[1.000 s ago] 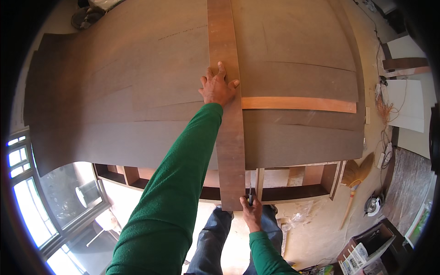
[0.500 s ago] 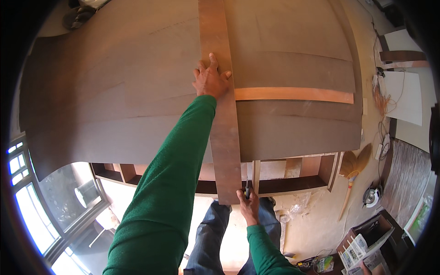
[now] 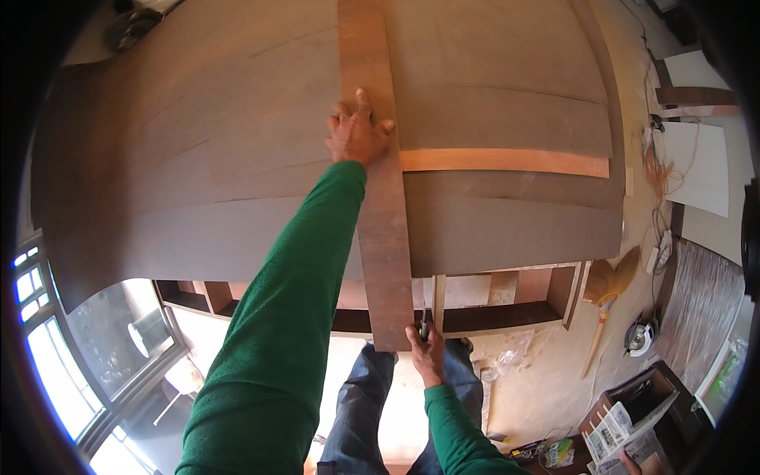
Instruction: The person marks a line on a large sheet of wood using a pencil and a straight edge, then cuts along the line with a utility knife. The person separates the cut piece and sets it aside.
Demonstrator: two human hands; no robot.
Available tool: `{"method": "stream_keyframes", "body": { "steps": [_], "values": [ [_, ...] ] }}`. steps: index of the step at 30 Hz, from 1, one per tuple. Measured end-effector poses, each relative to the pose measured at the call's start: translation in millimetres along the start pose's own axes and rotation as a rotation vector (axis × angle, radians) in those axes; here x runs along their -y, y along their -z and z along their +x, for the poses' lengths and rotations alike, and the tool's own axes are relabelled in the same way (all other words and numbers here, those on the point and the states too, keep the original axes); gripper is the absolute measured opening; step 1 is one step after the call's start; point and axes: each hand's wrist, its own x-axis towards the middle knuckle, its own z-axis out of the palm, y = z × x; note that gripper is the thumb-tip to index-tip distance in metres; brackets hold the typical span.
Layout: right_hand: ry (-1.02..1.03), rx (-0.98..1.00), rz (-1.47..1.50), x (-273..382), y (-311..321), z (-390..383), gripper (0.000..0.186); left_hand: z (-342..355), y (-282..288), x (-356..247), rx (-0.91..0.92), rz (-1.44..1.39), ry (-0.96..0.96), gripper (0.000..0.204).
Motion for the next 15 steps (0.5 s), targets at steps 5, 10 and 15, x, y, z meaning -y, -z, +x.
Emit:
{"method": "stream_keyframes", "body": {
  "steps": [5,10,15],
  "values": [
    [0.023,0.0,0.015,-3.1,-1.2,0.5,0.032,-1.1,4.3,-1.4,0.029,-0.048,0.028,0.086],
    [0.046,-0.005,0.058,-12.0,-4.3,0.0,0.03,-0.6,10.5,-4.6,0.124,-0.075,0.063,0.088],
    [0.032,0.006,0.04,-6.4,-0.6,0.3,0.029,-2.0,8.6,-4.2,0.091,-0.09,0.05,0.087]
  ]
}}
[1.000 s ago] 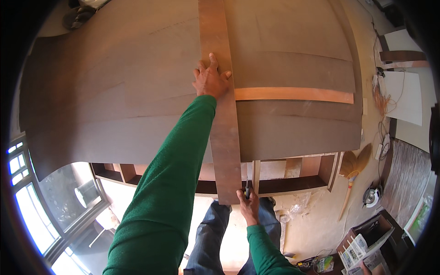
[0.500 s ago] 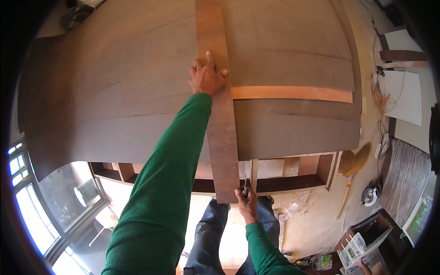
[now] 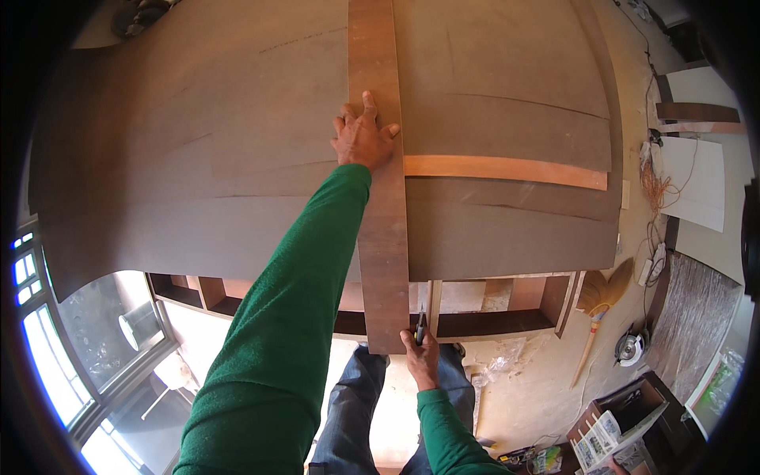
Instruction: The person marks a line on a large sheet of wood using a pencil and a straight edge, then cuts along the line with a utility knife. The person separates the cut piece and sets it aside.
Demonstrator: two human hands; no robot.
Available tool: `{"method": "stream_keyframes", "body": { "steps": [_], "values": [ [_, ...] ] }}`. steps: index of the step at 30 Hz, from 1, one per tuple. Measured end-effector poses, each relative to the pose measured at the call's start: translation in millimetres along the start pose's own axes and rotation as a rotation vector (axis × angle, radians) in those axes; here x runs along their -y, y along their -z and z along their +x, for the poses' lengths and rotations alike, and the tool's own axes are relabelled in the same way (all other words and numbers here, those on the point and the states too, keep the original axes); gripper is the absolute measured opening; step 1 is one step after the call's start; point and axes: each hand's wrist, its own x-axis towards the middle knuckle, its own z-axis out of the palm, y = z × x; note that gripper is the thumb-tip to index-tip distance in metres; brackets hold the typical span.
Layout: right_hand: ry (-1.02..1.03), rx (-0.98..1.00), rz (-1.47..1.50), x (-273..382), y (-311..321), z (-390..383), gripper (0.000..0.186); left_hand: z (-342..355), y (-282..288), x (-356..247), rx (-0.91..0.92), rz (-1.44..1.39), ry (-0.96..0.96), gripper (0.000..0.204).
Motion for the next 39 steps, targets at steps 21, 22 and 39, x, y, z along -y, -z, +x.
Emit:
{"method": "stream_keyframes", "body": {
  "steps": [21,22,39],
  "values": [
    [-0.006,-0.028,0.0,1.6,-0.4,-0.1,0.032,11.0,-15.9,15.4,-0.055,-0.025,-0.069,0.088],
    [0.008,-0.039,0.009,-0.9,-1.3,0.1,0.032,9.9,-15.0,13.9,-0.052,-0.026,-0.067,0.088],
    [0.025,0.013,0.08,-10.1,-2.4,2.3,0.027,1.9,-1.8,4.0,-0.031,-0.006,-0.029,0.088]
  ]
}}
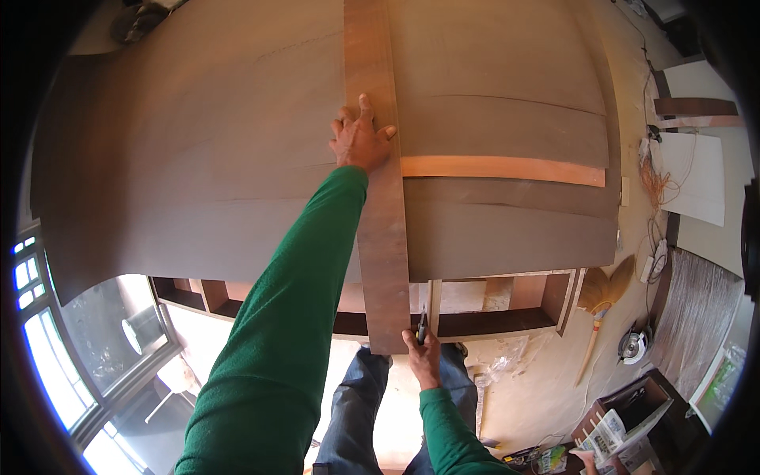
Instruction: The person marks a line on a large sheet of wood using a pencil and a straight edge, then cuts along the line with a utility knife. The person separates the cut piece and sets it aside.
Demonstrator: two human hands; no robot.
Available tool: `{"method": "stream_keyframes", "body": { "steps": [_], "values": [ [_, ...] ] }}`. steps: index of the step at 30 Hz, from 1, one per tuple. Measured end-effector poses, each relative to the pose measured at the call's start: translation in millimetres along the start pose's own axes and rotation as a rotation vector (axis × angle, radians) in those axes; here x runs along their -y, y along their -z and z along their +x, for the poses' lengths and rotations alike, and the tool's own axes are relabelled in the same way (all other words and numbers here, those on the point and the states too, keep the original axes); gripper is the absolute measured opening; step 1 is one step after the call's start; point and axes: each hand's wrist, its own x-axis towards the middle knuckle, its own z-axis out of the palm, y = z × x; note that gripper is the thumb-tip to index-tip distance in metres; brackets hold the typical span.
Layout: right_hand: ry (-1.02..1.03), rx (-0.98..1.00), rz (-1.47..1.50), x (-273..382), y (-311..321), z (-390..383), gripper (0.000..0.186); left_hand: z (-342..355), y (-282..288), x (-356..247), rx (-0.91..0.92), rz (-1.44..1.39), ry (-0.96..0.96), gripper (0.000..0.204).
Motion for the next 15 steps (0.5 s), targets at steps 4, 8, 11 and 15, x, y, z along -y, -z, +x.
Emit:
{"method": "stream_keyframes", "body": {
  "steps": [4,8,11,15],
  "values": [
    [-0.023,0.003,-0.056,1.6,1.1,-1.9,0.03,-1.2,-4.2,7.8,-0.038,-0.025,-0.016,0.085],
    [-0.014,-0.016,-0.054,4.8,2.3,-1.9,0.032,-0.7,-5.7,1.0,-0.008,-0.015,-0.012,0.085],
    [0.0,-0.047,-0.064,0.5,-0.8,-3.4,0.032,1.0,-10.7,1.3,-0.066,0.032,-0.044,0.087],
    [-0.044,-0.054,-0.032,3.5,-7.9,-5.1,0.038,11.9,-11.3,21.9,-0.087,0.034,-0.093,0.09]
  ]
}}
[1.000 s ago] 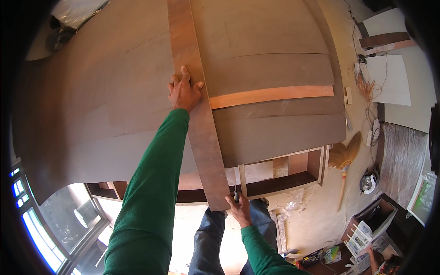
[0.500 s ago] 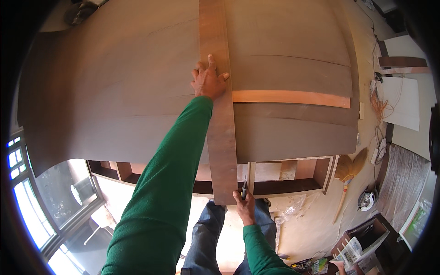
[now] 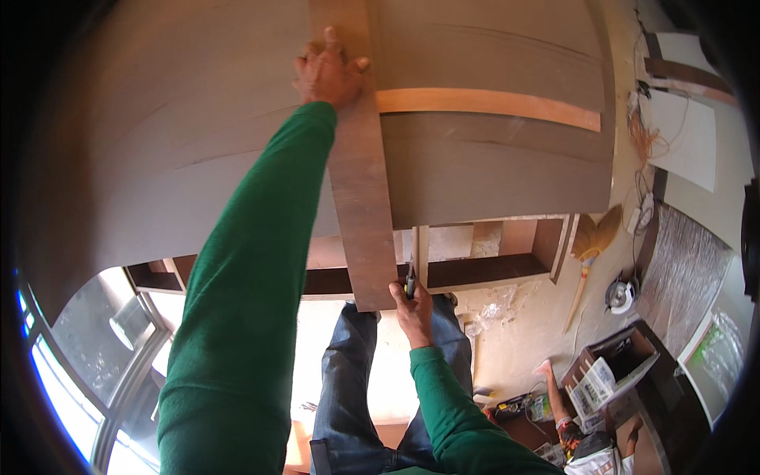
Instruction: The person marks a line on a large sheet of wood using a pencil and a straight edge, then cuts along the line with a utility knife. The person separates the cut piece and sets it aside.
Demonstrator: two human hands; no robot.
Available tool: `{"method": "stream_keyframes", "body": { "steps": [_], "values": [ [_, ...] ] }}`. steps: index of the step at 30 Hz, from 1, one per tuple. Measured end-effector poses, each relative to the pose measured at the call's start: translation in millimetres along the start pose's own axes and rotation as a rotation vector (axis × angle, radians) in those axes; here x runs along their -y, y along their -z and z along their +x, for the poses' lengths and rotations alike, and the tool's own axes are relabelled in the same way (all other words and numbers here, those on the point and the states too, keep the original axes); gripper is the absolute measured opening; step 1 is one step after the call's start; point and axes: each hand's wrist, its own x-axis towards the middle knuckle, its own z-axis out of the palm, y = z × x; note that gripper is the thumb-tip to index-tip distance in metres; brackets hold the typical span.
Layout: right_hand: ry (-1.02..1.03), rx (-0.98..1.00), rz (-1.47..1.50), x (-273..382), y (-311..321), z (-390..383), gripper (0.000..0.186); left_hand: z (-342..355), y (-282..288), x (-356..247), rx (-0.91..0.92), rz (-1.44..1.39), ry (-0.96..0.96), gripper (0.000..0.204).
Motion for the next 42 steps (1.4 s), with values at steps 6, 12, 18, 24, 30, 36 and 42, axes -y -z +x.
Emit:
{"method": "stream_keyframes", "body": {
  "steps": [6,12,18,24,30,36,42],
  "values": [
    [0.019,-0.116,-0.042,16.0,7.2,0.8,0.036,1.2,-7.5,-11.7,0.031,-0.067,-0.001,0.09],
    [0.013,-0.1,-0.08,17.1,11.4,3.9,0.027,-0.1,-1.2,-2.4,0.073,-0.039,0.044,0.089],
    [0.01,-0.082,-0.153,30.1,6.6,3.2,0.027,-2.0,0.4,-2.1,0.045,-0.06,0.027,0.088],
    [0.078,-0.111,-0.191,20.8,7.3,2.9,0.033,-1.8,-3.3,-0.2,0.032,-0.094,-0.022,0.089],
    [0.065,-0.082,-0.18,13.2,3.3,2.9,0.032,-1.5,-2.2,-0.2,0.031,-0.092,-0.018,0.089],
    [0.065,-0.079,-0.209,0.5,4.1,3.4,0.032,-1.4,-2.2,-2.9,0.042,-0.092,-0.001,0.089],
    [0.056,-0.057,-0.219,16.7,5.6,2.8,0.034,-0.5,-1.1,-3.5,0.034,-0.039,-0.001,0.089]
  ]
}}
